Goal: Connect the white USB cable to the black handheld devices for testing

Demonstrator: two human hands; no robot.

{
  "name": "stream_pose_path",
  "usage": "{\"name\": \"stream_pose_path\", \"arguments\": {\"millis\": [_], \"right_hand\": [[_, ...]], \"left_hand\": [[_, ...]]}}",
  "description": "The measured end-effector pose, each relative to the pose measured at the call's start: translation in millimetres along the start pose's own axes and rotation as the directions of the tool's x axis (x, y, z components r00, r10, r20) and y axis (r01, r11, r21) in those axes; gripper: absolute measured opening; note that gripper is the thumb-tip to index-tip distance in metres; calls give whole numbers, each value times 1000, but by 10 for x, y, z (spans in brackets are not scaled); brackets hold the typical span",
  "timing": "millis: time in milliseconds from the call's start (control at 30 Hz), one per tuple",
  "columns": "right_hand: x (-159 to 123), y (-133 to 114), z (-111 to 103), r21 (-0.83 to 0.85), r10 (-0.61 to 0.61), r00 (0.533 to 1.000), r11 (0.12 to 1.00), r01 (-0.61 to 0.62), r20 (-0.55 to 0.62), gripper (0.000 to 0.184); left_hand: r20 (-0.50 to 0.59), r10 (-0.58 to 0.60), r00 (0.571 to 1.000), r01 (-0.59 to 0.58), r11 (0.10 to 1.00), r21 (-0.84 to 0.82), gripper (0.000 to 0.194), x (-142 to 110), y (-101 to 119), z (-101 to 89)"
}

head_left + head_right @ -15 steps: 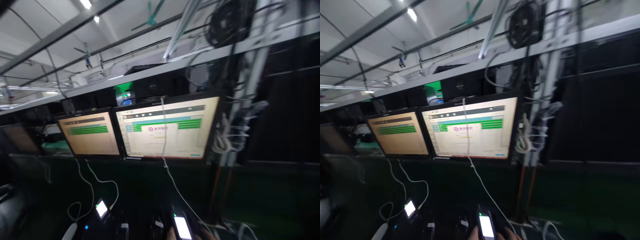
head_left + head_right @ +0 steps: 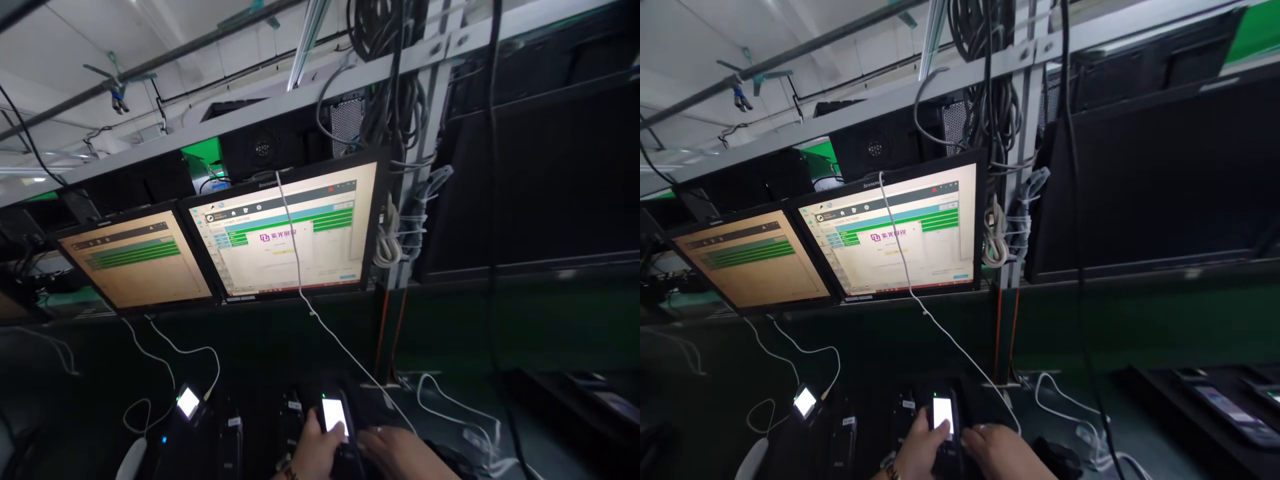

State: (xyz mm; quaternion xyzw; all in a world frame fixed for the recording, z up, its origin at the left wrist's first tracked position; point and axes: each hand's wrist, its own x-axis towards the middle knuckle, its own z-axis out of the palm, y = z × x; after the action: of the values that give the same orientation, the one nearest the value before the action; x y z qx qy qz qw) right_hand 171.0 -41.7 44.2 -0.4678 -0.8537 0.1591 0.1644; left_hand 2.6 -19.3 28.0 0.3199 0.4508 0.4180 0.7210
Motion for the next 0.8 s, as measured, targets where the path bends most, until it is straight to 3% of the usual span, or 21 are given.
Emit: {"name": "stream_pose_path", "arguments": {"millis": [133,367,600,700,767,800], "right_hand": [[-37,-15,-38,-66,-92,995,994,89,-49,33],[-160,104,-32,-170,-128,992,977,126,-5,35],[-215,342,125,-72,-139,988,988,134,-73,36],[-229,449,8,-54,-21,999,998,18,-50,28],[-257,573,-115,-133,166,985,976,-171,-49,24],[-282,654,-176,-212,304,947,923,-321,-109,22]], "left_hand": [[-33,-29,999,26,997,-70,80,-114,13,100],[-73,-63,995,57,994,-88,69,-181,-154,206],[-120,-19,993,18,1000,-7,59,-136,-165,240],[-158,2,987,4,999,39,58,-114,-115,160],[-204,29,978,-8,995,103,55,-66,-98,104],[-192,23,981,0,993,117,53,-29,-102,86]]}}
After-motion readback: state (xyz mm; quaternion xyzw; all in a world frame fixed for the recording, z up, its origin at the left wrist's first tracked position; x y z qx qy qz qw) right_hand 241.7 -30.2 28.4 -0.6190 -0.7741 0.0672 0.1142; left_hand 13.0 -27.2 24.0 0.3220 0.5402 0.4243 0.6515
